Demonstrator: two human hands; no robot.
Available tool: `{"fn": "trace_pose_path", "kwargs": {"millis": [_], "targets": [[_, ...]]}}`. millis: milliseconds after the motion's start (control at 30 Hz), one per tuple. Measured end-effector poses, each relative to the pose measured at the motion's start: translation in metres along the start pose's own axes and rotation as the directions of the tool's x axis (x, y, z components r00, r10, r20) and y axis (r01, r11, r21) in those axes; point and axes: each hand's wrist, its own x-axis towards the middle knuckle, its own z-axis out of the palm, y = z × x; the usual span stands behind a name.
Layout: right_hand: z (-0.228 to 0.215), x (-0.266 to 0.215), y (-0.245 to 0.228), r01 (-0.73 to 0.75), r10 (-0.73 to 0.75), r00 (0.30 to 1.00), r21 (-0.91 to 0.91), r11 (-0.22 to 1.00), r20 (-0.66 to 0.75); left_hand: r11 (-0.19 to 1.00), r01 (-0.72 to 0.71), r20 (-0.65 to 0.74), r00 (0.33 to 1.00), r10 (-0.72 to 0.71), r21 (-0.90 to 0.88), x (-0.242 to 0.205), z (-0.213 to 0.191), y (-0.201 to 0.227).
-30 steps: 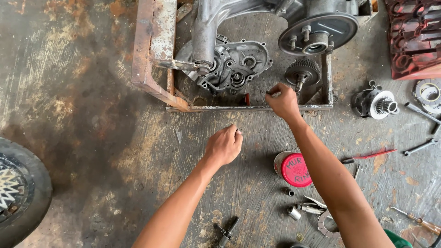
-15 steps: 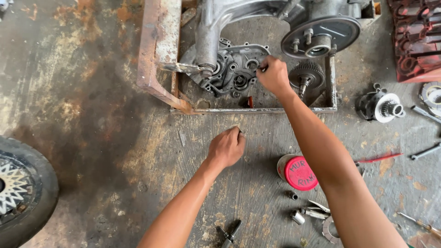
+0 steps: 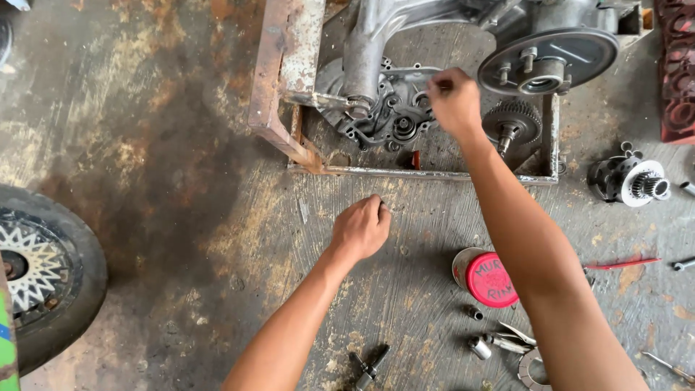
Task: The person sits on the floor of a workshop and sorts small mechanical parts. They open a red-lidded container, pour out small metal rings, and then pour out small cylindrical metal pieces from a white container. They pick up and inspect the pieces by hand, separating them on the floor.
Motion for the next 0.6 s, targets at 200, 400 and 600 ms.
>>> {"fn": "trace_pose_path", "kwargs": {"millis": [200, 400, 600], "targets": [[0.023, -0.102, 0.035, -0.166, 0.174, 0.985, -0.370, 0.914, -0.012, 0.982, 0.180, 0.160, 0.973, -0.169, -0.058, -0.004, -0.033, 0.017], [0.056, -0.121, 0.018, -0.035, 0.232, 0.935, -0.581, 0.813, 0.269, 0.979, 0.201, 0.196, 0.962, -0.190, -0.041, -0.010, -0.049, 0.023], [0.105, -0.098, 0.034, 0.092, 0.462, 0.761, -0.781, 0.617, 0.455, 0.981, 0.193, 0.177, 0.967, -0.186, -0.025, -0.015, -0.050, 0.021]]}}
